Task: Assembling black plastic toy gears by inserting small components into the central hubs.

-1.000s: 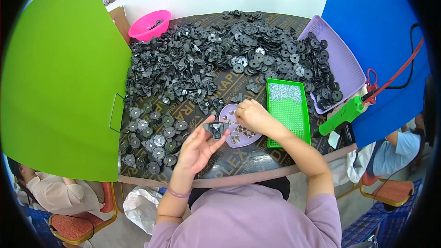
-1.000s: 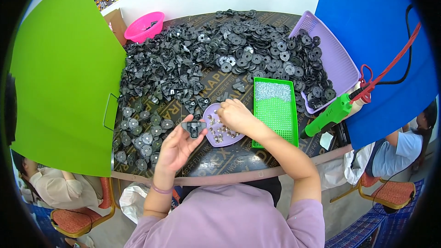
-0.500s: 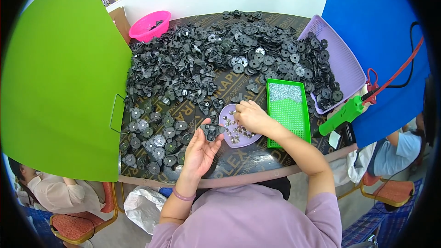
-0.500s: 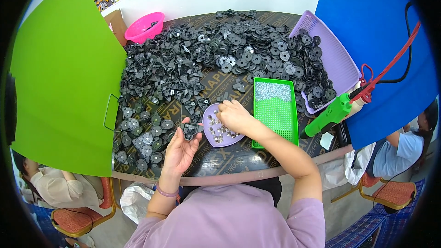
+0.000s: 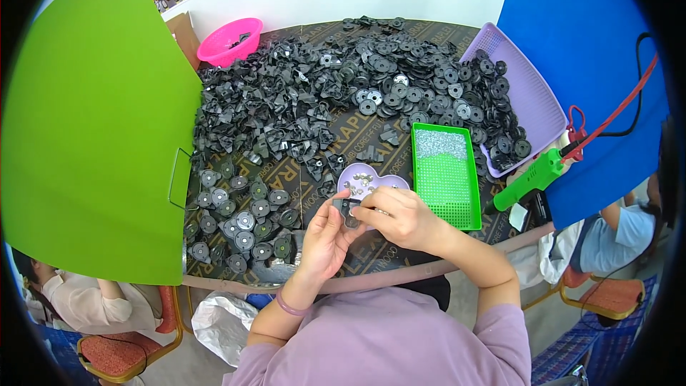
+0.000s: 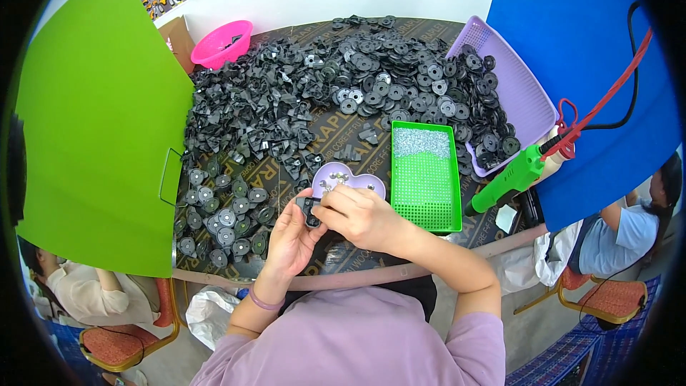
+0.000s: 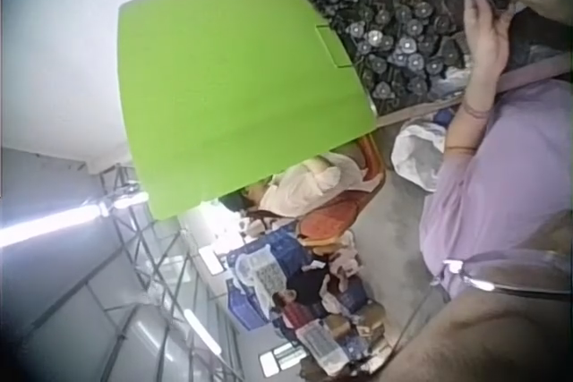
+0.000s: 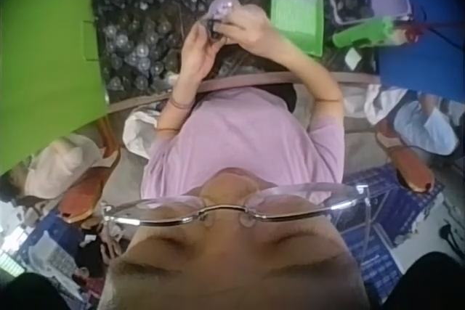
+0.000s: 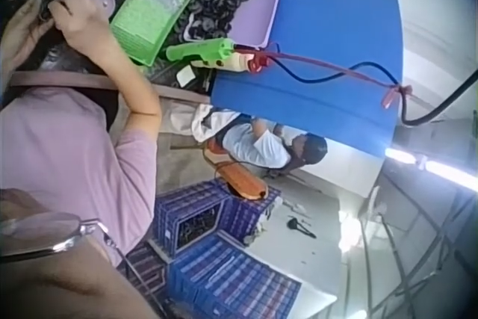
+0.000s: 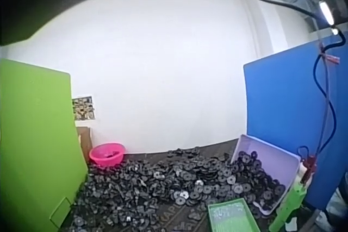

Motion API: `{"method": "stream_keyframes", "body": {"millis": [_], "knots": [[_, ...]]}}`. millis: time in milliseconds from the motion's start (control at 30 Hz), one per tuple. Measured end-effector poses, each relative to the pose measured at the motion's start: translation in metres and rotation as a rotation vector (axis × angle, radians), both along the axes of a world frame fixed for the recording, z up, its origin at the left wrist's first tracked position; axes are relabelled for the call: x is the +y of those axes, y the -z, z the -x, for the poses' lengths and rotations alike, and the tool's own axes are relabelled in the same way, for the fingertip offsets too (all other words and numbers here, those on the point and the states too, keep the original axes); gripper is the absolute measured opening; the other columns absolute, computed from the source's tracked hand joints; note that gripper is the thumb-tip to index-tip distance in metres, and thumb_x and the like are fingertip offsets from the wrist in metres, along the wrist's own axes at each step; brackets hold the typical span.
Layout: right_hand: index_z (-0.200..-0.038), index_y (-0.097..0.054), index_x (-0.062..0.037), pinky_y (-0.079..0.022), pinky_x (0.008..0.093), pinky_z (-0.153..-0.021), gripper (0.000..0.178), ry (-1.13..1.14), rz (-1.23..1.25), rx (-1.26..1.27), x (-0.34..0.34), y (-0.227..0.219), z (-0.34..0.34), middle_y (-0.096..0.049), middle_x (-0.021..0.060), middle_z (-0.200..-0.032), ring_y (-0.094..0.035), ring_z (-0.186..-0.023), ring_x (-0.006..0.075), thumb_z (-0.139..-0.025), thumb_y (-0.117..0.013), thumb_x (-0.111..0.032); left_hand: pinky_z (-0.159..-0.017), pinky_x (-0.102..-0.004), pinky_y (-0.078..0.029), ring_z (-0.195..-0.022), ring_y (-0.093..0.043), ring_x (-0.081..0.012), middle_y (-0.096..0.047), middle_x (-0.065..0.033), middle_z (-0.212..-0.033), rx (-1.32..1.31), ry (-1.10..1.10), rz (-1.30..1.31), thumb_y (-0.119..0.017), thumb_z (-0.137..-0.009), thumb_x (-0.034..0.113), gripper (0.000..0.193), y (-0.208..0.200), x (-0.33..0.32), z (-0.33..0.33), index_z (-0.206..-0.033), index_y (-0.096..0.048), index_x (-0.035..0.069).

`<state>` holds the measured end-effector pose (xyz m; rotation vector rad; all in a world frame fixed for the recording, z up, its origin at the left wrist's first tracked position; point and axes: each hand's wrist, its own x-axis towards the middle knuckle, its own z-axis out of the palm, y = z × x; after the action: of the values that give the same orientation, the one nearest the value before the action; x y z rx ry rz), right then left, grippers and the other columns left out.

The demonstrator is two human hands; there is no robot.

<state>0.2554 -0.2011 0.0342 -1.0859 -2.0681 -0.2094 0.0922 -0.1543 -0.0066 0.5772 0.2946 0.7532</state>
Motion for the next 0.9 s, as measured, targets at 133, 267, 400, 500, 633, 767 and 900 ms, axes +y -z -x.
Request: {"method": "stream_keyframes", "body": {"millis": [133, 267, 400, 500, 633, 767, 900], "knots": [[-0.087, -0.063, -0.0022, -0.047, 0.0310, -0.056, 0.028, 0.016, 0.024, -0.020, -0.002, 0.000, 0.000, -0.058, 0.0047, -0.079, -0.058, -0.068, 0.0204, -0.060, -0.065, -0.006, -0.086, -0.0322, -0.052, -0.100, -0.057, -0.0145, -0.054, -0.0087, -0.112, -0.053, 0.040, -0.001, -0.038, -0.096, 0.023, 0.035, 0.007, 0.000, 0.001, -0.125, -0.041, 0.004], [-0.086, -0.064, -0.0050, -0.048, 0.0316, -0.057, 0.024, 0.005, 0.083, 0.028, 0.000, 0.002, -0.001, -0.058, 0.0048, -0.081, -0.058, -0.070, 0.0210, -0.062, -0.065, -0.005, -0.086, -0.0317, -0.052, -0.100, -0.057, -0.0154, -0.055, -0.0094, -0.111, -0.043, 0.031, 0.010, -0.039, -0.096, 0.023, 0.035, 0.005, -0.001, 0.000, -0.125, -0.041, 0.004], [-0.086, -0.064, -0.0056, -0.048, 0.0333, -0.061, 0.016, 0.028, 0.108, 0.246, 0.015, 0.002, -0.021, -0.059, 0.0084, -0.083, -0.059, -0.072, 0.0253, -0.070, -0.066, -0.004, -0.088, -0.0334, -0.052, -0.101, -0.058, -0.0223, -0.055, -0.0111, -0.112, -0.077, 0.056, 0.056, -0.040, -0.095, 0.023, 0.037, 0.011, 0.003, 0.005, -0.126, -0.040, 0.003], [-0.089, -0.063, -0.0034, -0.049, 0.0369, -0.071, 0.016, 0.404, 0.286, 0.217, 0.054, 0.002, -0.063, -0.060, 0.0121, -0.087, -0.059, -0.081, 0.0297, -0.074, -0.065, -0.007, -0.089, -0.0348, -0.051, -0.102, -0.058, -0.0269, -0.055, -0.0121, -0.113, -0.100, 0.036, 0.086, -0.040, -0.095, 0.023, 0.038, 0.016, 0.005, 0.013, -0.127, -0.039, 0.003], [-0.091, -0.062, -0.0032, -0.046, 0.0396, -0.077, 0.019, 0.581, 0.571, -0.151, 0.092, 0.039, -0.081, -0.060, 0.0138, -0.086, -0.057, -0.088, 0.0303, -0.073, -0.063, -0.007, -0.089, -0.0351, -0.051, -0.101, -0.058, -0.0287, -0.055, -0.0134, -0.115, -0.102, -0.007, 0.083, -0.042, -0.094, 0.022, 0.039, 0.014, 0.005, 0.023, -0.129, -0.038, 0.003], [-0.091, -0.062, -0.0051, -0.045, 0.0417, -0.077, 0.019, 0.708, 0.437, -0.328, 0.123, 0.049, -0.083, -0.059, 0.0143, -0.090, -0.056, -0.090, 0.0312, -0.072, -0.058, -0.002, -0.084, -0.0316, -0.054, -0.099, -0.059, -0.0290, -0.048, -0.0204, -0.122, -0.111, -0.053, 0.110, -0.045, -0.093, 0.020, 0.041, 0.015, 0.006, 0.036, -0.131, -0.036, 0.007], [-0.086, -0.060, -0.0024, -0.047, 0.0416, -0.073, 0.013, 0.994, 0.290, -0.282, 0.145, 0.050, -0.120, -0.059, 0.0143, -0.089, -0.056, -0.088, 0.0305, -0.077, -0.050, -0.005, -0.080, -0.0295, -0.056, -0.096, -0.060, -0.0280, -0.046, -0.0221, -0.123, -0.132, -0.083, 0.149, -0.046, -0.093, 0.020, 0.040, 0.016, 0.008, 0.047, -0.131, -0.037, 0.009]]}}
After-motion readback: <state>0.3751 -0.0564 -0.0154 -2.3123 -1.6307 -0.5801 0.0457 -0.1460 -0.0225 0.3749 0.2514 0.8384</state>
